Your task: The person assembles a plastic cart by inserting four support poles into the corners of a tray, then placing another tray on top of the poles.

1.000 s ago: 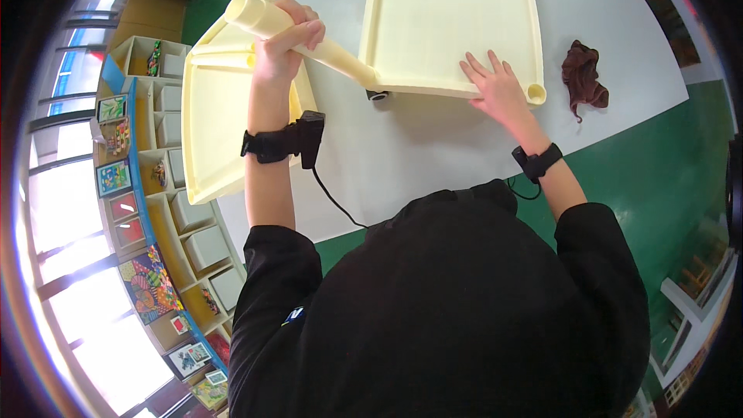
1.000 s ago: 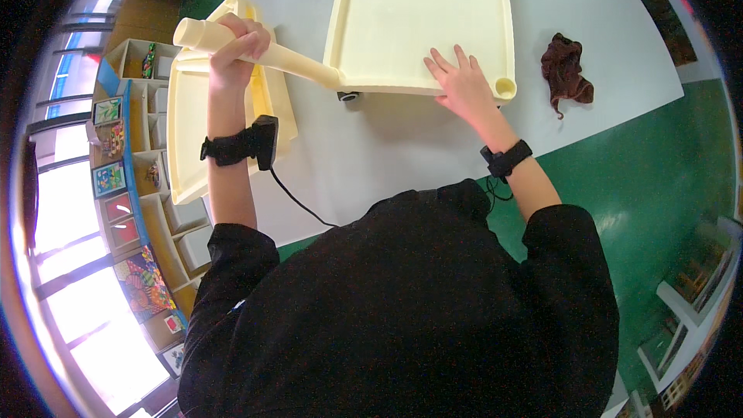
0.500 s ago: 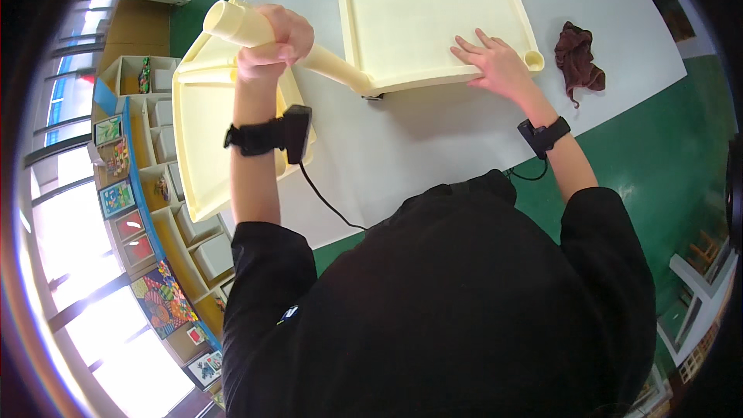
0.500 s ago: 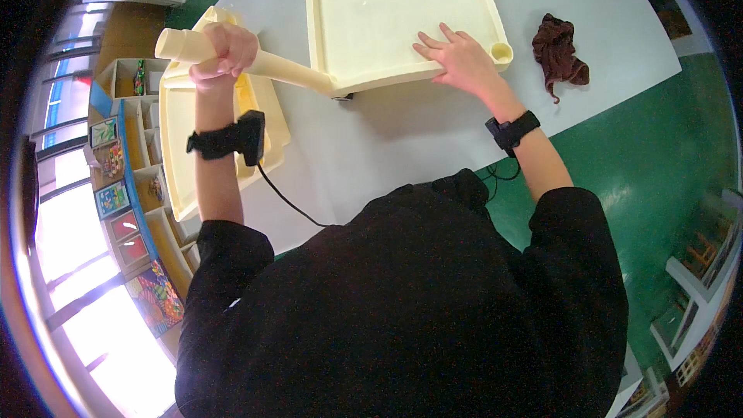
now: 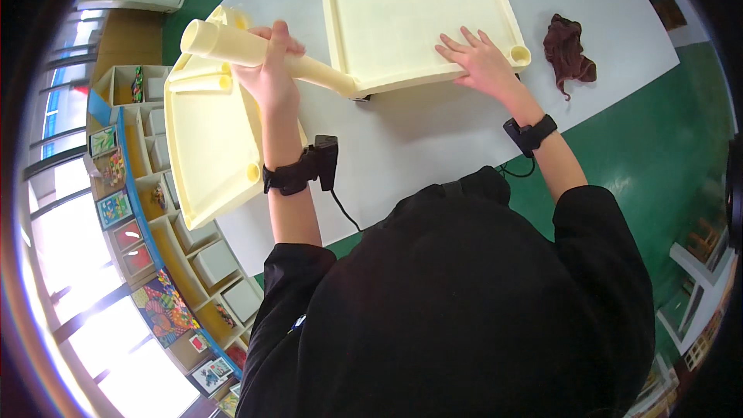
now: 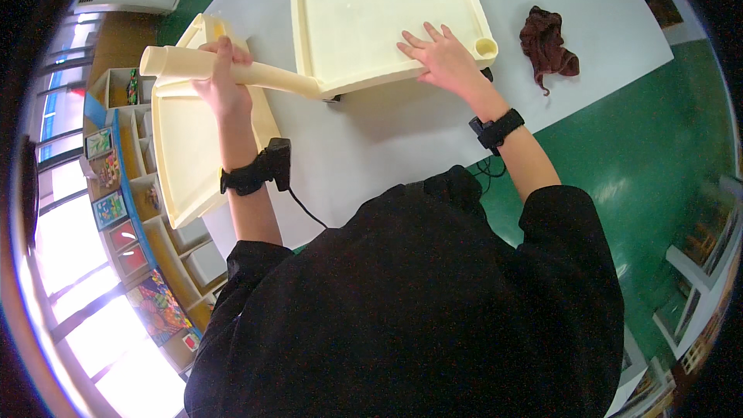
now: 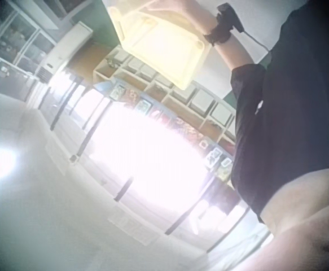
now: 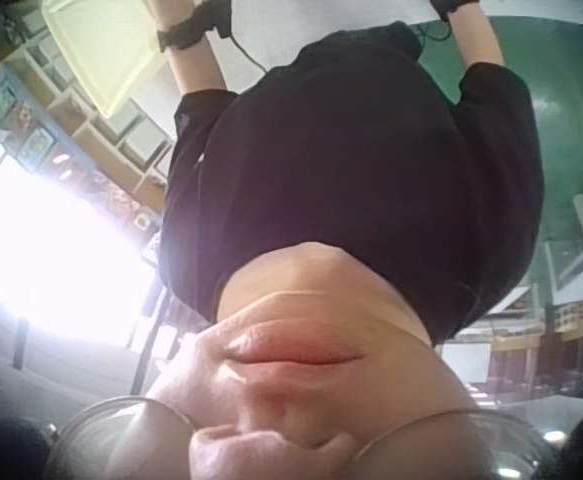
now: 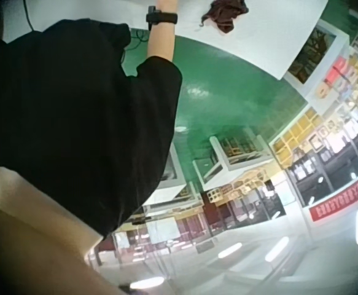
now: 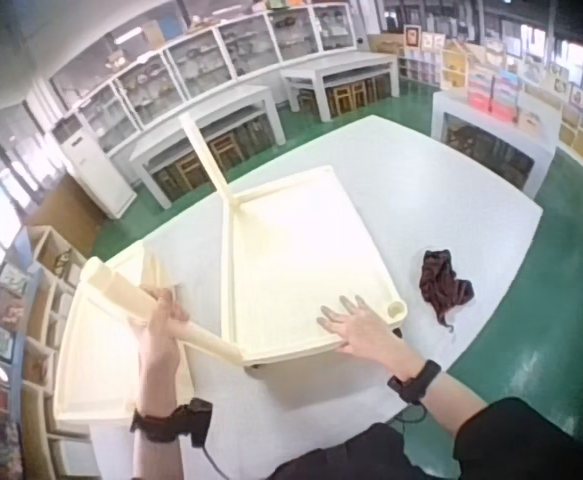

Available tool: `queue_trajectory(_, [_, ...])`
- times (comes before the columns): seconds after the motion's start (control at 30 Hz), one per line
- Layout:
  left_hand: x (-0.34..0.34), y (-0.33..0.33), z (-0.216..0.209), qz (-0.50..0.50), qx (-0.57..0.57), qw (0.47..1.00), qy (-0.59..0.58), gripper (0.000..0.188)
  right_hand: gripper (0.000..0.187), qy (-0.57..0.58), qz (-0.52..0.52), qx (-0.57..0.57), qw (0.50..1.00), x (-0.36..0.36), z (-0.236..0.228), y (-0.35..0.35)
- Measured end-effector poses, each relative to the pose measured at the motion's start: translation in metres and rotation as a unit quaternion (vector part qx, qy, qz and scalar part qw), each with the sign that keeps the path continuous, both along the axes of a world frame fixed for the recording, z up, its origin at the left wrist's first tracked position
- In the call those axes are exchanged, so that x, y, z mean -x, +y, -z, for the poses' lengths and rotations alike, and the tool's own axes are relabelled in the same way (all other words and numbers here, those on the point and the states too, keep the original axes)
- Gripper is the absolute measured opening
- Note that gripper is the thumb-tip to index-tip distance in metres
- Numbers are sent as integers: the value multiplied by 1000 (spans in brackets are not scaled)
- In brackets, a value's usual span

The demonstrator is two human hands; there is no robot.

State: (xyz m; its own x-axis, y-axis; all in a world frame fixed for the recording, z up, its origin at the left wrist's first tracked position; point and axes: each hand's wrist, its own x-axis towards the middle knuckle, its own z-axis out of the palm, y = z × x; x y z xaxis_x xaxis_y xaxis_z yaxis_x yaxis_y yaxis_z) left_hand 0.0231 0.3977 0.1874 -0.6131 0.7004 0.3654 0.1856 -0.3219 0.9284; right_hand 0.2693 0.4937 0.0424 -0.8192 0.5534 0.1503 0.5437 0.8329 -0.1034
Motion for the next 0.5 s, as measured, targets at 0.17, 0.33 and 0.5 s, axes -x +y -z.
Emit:
queue_trajectory(0.17, [18, -1, 1, 161, 13, 986, -49, 19, 67, 11, -10, -8, 1000, -5, -2, 0])
queue_trajectory(0.33, [25, -2, 1, 250, 46, 967, -16, 19, 66, 8, -15, -9, 1000, -8, 1, 2])
queue_trajectory(0.5, [34, 5, 4, 345, 22, 937, -48, 24, 66, 12, -15, 1, 1000, -10, 5, 4])
